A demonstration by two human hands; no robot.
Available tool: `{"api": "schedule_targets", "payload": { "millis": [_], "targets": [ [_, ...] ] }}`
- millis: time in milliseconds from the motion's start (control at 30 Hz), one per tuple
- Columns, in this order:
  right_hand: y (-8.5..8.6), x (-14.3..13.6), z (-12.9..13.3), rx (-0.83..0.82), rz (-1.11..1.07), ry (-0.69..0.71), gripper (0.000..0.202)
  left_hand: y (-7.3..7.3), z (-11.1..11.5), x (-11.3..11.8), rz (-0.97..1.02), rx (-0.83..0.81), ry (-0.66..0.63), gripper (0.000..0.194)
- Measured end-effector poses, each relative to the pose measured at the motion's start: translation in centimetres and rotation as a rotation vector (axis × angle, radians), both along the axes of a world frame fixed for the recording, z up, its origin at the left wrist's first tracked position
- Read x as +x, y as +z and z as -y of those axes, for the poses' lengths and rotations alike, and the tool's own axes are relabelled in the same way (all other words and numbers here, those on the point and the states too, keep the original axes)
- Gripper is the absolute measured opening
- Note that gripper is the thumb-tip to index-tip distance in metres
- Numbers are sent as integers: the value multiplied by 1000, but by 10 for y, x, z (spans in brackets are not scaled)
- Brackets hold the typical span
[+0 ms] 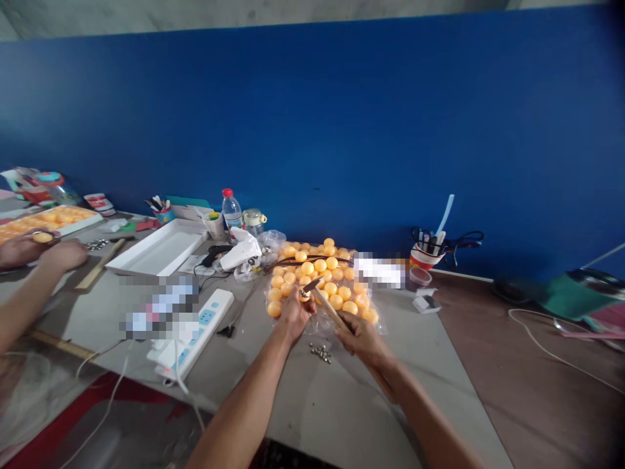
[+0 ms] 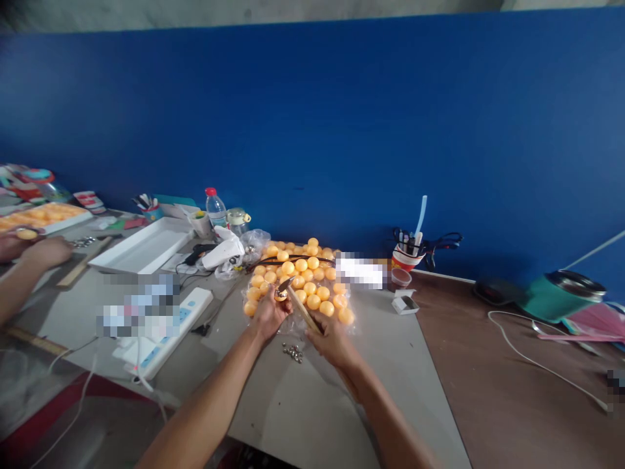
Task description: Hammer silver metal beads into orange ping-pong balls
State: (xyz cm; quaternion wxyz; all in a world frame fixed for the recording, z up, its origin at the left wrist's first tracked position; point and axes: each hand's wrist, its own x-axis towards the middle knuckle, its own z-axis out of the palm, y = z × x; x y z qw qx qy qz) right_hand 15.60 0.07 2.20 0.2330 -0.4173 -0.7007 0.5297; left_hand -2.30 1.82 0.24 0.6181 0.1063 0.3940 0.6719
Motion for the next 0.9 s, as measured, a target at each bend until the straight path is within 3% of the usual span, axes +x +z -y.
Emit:
{"api": "schedule_targets", "payload": {
  "millis": [400,533,900],
  "targets": [
    [1,0,1,46,18,19,24,1,0,-1,26,-15,-17,30],
    [2,2,1,15,-45,7,35,2,1,-2,19,10,-14,30],
    [0,-1,1,14,-15,-8,35,0,-1,-3,110,68,-3,20]
  ]
}}
